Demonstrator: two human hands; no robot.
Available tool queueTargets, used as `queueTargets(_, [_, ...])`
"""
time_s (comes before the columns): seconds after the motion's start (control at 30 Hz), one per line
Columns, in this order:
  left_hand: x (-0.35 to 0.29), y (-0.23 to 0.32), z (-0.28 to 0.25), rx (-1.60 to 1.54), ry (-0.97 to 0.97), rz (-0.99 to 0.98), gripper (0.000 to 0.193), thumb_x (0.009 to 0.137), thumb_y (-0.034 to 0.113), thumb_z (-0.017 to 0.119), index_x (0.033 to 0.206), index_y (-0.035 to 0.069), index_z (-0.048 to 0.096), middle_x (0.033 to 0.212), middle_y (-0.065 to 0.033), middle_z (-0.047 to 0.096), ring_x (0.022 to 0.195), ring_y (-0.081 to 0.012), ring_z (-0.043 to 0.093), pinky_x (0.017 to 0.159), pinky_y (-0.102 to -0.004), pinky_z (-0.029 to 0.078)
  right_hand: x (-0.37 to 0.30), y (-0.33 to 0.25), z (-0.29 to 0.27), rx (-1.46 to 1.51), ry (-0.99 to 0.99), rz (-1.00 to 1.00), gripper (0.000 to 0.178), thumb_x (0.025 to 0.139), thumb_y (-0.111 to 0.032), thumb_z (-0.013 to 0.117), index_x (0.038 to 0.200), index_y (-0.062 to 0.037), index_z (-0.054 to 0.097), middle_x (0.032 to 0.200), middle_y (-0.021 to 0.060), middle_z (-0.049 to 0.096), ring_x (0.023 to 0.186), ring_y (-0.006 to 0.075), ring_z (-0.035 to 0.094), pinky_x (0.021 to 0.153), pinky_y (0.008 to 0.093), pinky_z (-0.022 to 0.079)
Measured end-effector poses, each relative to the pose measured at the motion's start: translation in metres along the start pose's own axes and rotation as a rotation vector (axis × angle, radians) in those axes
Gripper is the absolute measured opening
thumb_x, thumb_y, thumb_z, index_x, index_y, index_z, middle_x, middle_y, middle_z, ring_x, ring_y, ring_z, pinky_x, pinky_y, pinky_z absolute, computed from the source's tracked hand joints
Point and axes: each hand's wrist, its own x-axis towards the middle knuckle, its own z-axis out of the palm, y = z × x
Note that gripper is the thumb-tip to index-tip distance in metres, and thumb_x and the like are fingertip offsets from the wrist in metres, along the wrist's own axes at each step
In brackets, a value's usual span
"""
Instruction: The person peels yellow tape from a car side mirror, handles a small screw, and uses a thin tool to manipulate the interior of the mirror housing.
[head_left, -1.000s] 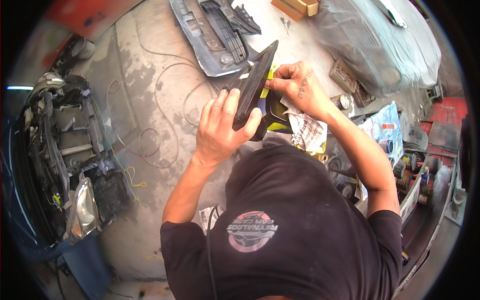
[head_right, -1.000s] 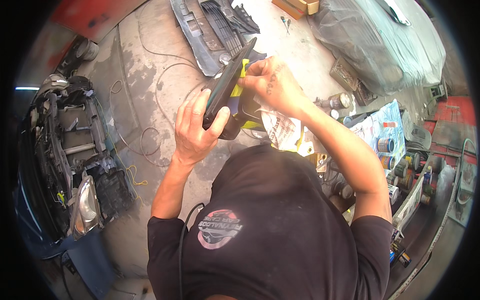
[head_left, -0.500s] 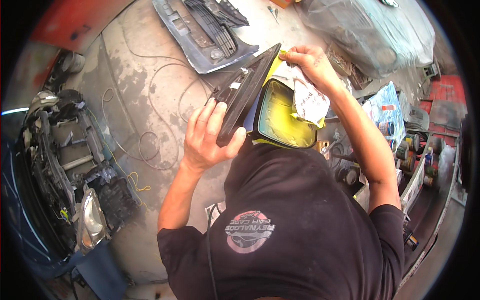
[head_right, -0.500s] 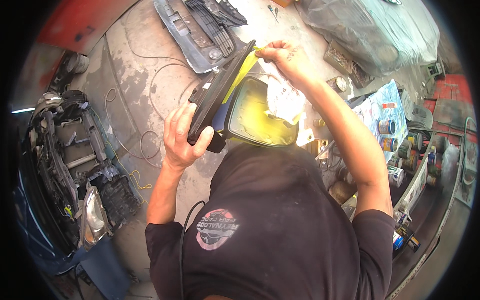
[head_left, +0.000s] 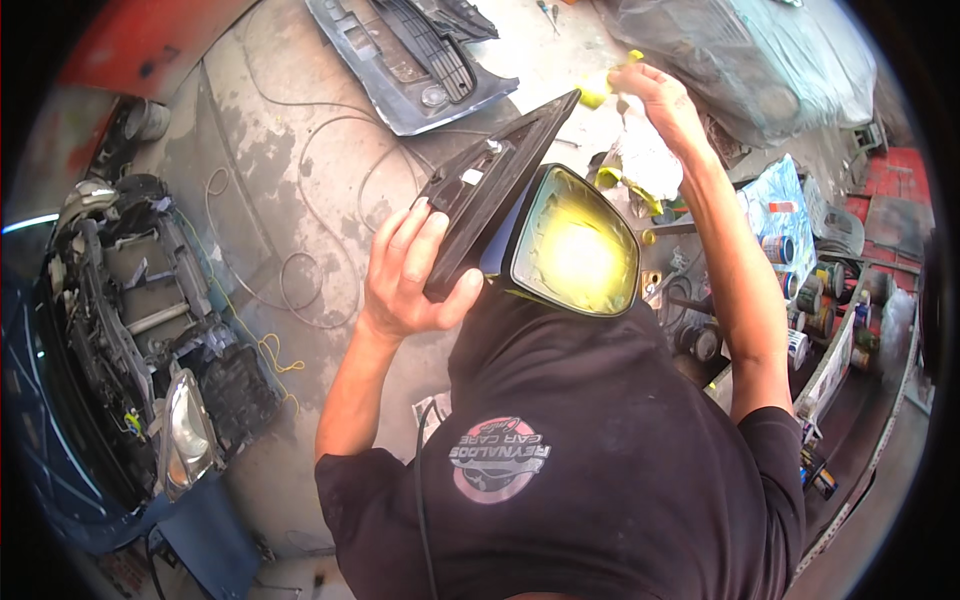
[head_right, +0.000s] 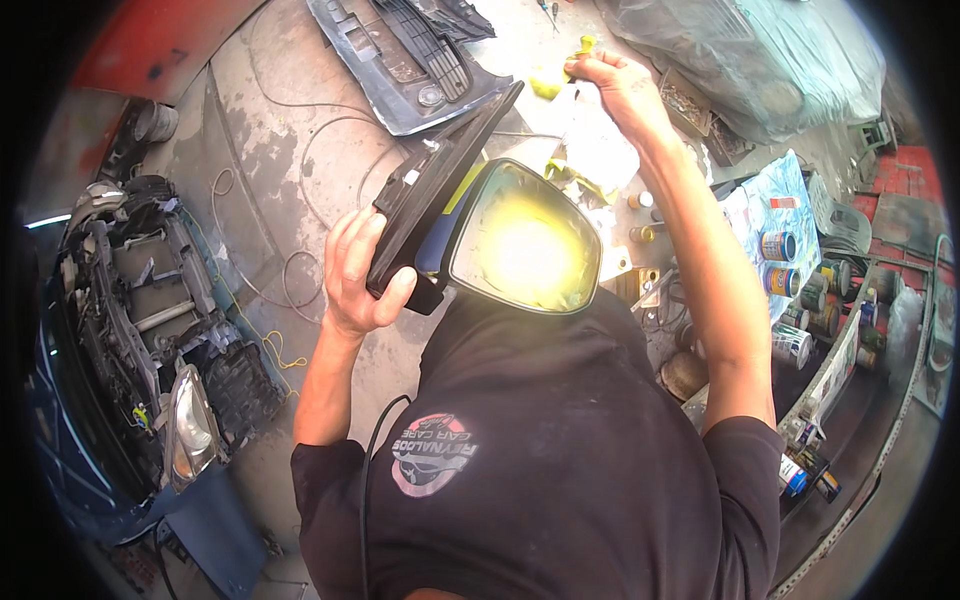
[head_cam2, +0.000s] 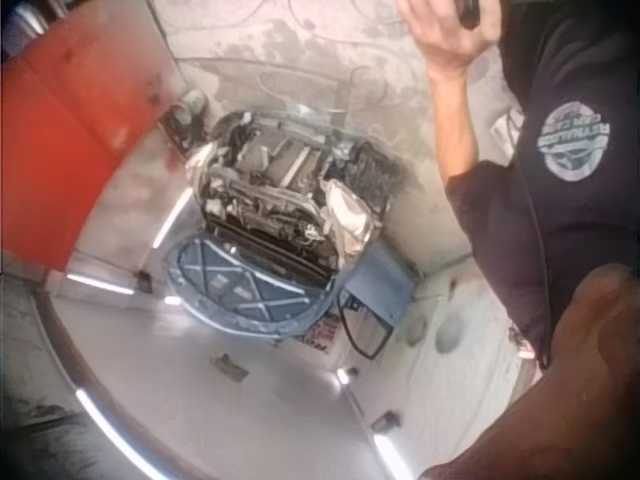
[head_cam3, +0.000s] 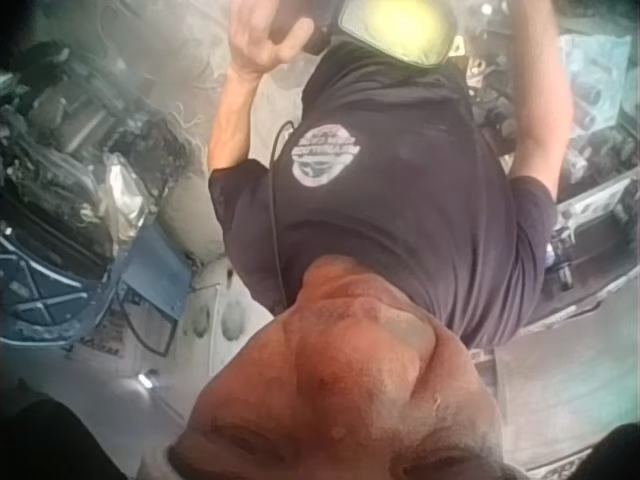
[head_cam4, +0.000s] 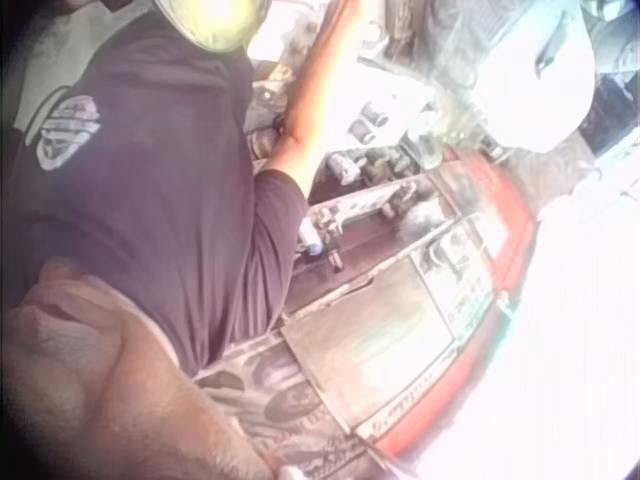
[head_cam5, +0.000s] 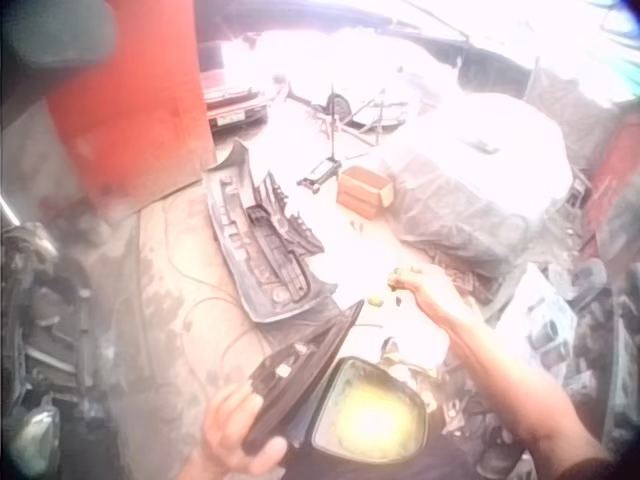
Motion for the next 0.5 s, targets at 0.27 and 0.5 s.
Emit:
queueTargets(0.27, [-0.034,-0.009,0.026,-0.005,0.112,-0.238,0.07,0.072,0.011,0.087,0.132,0.016,0.051,0.134,-0.0271,0.056,0.11,-0.0451,0.063,0.09,-0.0538,0.054,-0.007,0.021,-0.045,-0.061,0.045,-0.176,0.029,0.091,-0.011,0.058,0.11,0.0028,0.075,0.093,0.0041,0.073,0.074,0.0068,0.06,0.072,0.0221,0.049])
queueTargets(0.5, [-0.034,-0.002,0.047,0.044,0.158,-0.658,0.082,0.064,-0.007,0.081,0.138,0.009,0.049,0.134,-0.0206,0.056,0.116,-0.036,0.063,0.099,-0.0438,0.052,-0.081,0.023,-0.029,-0.287,-0.079,-0.265,0.031,0.088,-0.024,0.052,0.078,0.0015,0.067,0.075,0.0084,0.067,0.072,0.0149,0.061,0.072,0.0302,0.049])
